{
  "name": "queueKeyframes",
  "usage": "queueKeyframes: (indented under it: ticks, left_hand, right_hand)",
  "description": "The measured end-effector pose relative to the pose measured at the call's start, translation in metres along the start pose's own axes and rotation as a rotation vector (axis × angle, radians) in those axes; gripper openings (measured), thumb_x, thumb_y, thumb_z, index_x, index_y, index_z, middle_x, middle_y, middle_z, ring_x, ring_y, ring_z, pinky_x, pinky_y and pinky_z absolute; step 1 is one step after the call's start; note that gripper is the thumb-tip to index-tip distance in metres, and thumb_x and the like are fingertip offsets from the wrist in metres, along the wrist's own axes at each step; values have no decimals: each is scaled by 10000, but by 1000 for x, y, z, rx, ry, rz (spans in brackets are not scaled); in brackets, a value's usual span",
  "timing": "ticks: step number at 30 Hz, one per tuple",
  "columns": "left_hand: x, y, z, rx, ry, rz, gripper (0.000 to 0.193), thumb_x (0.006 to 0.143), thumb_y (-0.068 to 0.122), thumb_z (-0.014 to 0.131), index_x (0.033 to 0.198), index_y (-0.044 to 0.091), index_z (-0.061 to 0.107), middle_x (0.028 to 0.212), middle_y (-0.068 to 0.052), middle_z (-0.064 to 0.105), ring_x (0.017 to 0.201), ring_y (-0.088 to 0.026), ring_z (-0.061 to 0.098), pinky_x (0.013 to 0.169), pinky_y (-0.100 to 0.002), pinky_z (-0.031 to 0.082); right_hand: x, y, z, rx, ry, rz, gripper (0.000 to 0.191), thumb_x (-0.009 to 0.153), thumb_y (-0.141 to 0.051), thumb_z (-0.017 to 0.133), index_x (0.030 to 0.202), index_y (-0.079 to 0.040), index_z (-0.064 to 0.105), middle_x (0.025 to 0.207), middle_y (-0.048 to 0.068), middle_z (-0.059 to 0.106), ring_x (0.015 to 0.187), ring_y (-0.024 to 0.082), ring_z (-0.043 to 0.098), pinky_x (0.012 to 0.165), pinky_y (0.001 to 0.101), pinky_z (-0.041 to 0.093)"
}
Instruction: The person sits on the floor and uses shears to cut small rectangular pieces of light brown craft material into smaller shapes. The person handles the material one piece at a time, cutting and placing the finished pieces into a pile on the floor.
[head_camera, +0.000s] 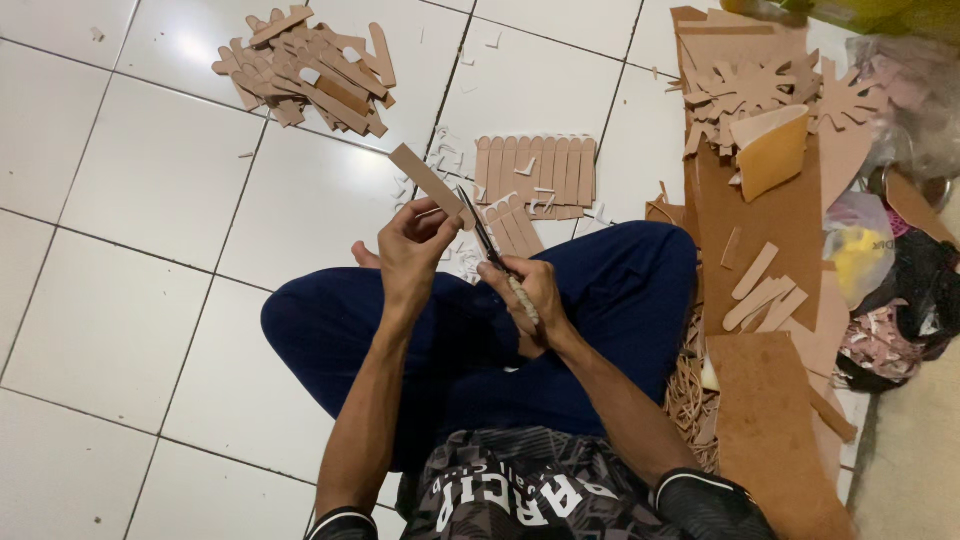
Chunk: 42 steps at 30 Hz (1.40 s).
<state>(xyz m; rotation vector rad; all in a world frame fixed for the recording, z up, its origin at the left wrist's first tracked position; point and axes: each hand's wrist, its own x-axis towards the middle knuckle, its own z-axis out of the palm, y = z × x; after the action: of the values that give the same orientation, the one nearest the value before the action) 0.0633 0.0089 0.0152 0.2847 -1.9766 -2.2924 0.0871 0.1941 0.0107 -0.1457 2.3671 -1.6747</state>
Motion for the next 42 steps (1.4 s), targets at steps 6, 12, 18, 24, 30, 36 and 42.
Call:
queueKeyframes:
  ticks: [6, 12, 18, 24, 30, 36, 42]
  left_hand:
    - [5, -2, -13, 52, -54, -13, 383, 916, 97, 760, 1244, -78, 668, 1102, -152, 768, 1044, -197, 748, 932, -281, 594]
    - [8, -6, -20, 189, -54, -23, 366, 946, 107, 717, 1282, -32, 676, 1081, -129, 783, 1001, -195, 763, 918, -275, 583]
    - [5, 19, -24, 284, 126, 212, 392, 955, 53, 710, 1339, 3, 647, 1100, -126, 758, 1026, -204, 754, 915, -319, 624]
    - [56, 60, -50, 57, 160, 400, 506, 996, 60, 706, 1445, -46, 497, 1176, -161, 748, 1061, -232, 775, 897, -358, 636]
    - [170, 25, -97, 551, 389, 527, 645, 951, 244, 818, 1396, -67, 471, 1259, -234, 652, 1158, -324, 666, 972, -411, 576]
    - [102, -111, -9, 801, 17, 211, 459, 815, 255, 836, 1167, 7, 675, 1037, -222, 687, 950, -363, 677, 850, -461, 553]
    - [49, -130, 41, 974, -12, 139, 490, 700, 173, 796, 1115, -21, 621, 1110, -296, 585, 1002, -473, 566, 816, -526, 517]
  right_hand:
    - [3, 7, -2, -29, -21, -6, 399, 914, -393, 730, 796, -13, 766, 547, -7, 621, 507, 47, 531, 455, 266, 384]
    - [6, 34, 0, 55, -37, 154, 455, 949, -435, 690, 737, -32, 706, 513, -27, 505, 443, 49, 439, 404, 249, 313]
    - [16, 78, 3, 435, -78, 321, 450, 973, -464, 643, 911, -19, 656, 568, -54, 437, 433, 48, 399, 389, 229, 317]
    - [19, 99, 3, 445, -70, 346, 457, 983, -450, 625, 915, 1, 648, 574, -45, 428, 449, 48, 410, 405, 222, 330]
    - [19, 96, 6, 556, -102, 284, 431, 1009, -422, 599, 949, 4, 630, 587, -50, 413, 452, 47, 398, 407, 226, 333]
    - [15, 96, 8, 604, -2, 285, 471, 1047, -435, 526, 977, 16, 643, 583, -54, 415, 443, 42, 403, 394, 221, 331]
    - [15, 95, 7, 585, -25, 234, 458, 1043, -439, 538, 1003, 6, 637, 595, -53, 430, 460, 42, 420, 408, 219, 345]
